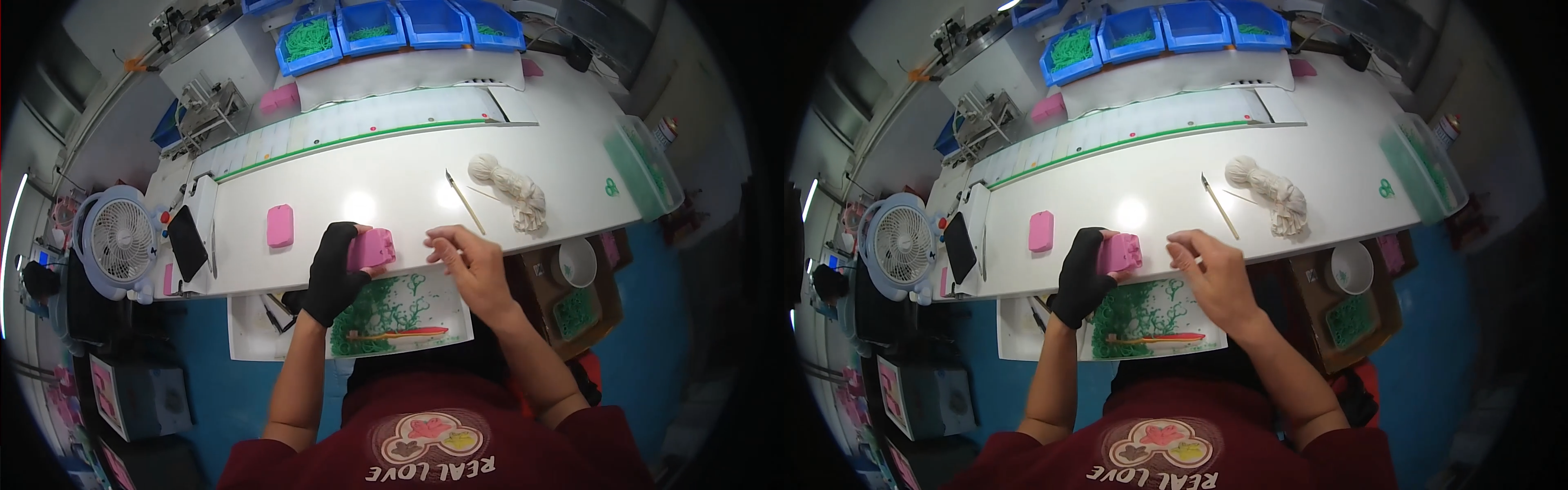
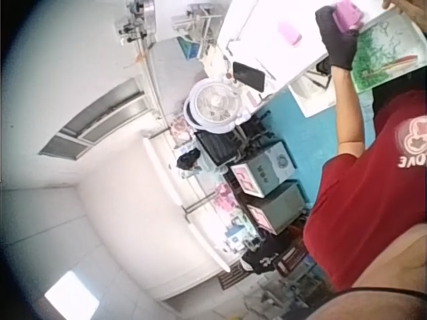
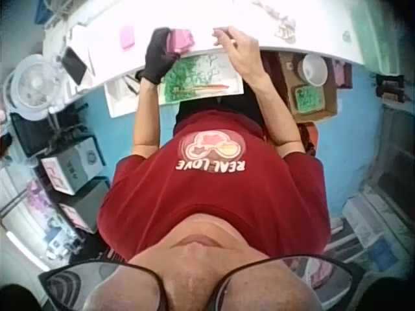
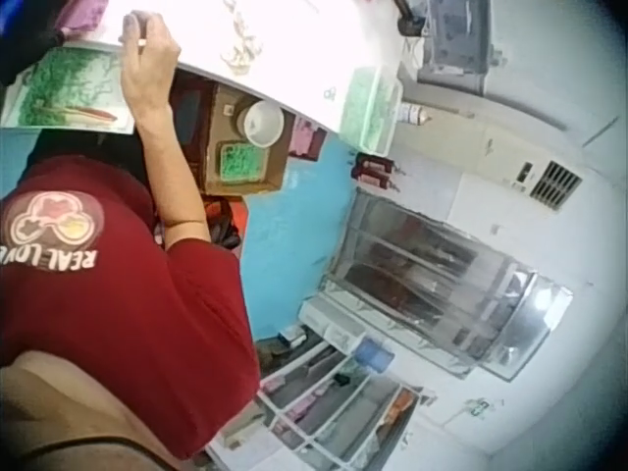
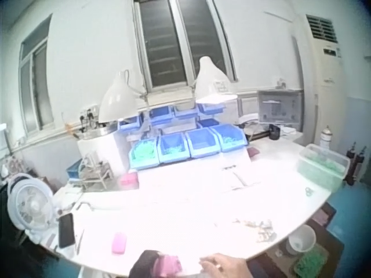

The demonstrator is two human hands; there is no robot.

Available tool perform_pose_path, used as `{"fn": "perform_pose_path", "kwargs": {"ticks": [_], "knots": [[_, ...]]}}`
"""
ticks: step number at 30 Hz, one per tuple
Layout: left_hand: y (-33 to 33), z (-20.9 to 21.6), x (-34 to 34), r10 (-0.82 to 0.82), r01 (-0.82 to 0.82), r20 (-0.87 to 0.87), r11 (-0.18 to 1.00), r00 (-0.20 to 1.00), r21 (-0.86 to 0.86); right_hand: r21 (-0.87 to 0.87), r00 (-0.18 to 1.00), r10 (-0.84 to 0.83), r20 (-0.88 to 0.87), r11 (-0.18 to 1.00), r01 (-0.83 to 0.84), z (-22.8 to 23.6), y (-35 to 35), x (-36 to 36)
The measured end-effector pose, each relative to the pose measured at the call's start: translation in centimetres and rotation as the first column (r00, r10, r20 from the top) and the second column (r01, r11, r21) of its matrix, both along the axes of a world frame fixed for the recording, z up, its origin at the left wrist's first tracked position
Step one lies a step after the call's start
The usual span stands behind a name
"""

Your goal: Assembling green plastic components into pink molds at a candle studio workstation.

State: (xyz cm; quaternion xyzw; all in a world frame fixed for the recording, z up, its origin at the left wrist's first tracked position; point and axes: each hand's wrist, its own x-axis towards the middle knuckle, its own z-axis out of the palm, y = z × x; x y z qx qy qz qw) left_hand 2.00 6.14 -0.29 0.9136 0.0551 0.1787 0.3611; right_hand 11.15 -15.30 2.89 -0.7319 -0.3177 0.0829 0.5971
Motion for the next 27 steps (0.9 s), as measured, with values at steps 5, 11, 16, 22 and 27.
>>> {"fn": "perform_pose_path", "kwargs": {"ticks": [5,11,16,22,27], "knots": [[-2.9,0.6,-1.2,-0.139,0.146,0.048,0.904,0.989,-0.402,-0.078,0.996,0.056,-0.063,0.995,-0.061,-2.9,1.6,-2.3],[-3.4,0.6,-2.4,-0.196,0.249,0.158,0.647,0.968,-0.721,0.136,0.904,0.186,-0.386,0.980,-0.144,-3.0,1.4,-2.5],[-3.1,0.8,-2.4,-0.253,0.322,0.203,0.648,0.946,-0.690,0.245,0.848,0.238,-0.474,0.960,-0.133,-3.8,1.4,-2.7],[-3.4,0.8,-2.4,-0.261,0.319,0.193,0.635,0.946,-0.704,0.270,0.817,0.244,-0.522,0.956,-0.113,-4.2,1.3,-2.6],[-3.4,0.6,-2.4,-0.267,0.311,0.178,0.632,0.947,-0.710,0.268,0.824,0.236,-0.515,0.957,-0.107,-4.2,1.1,-2.7]]}}
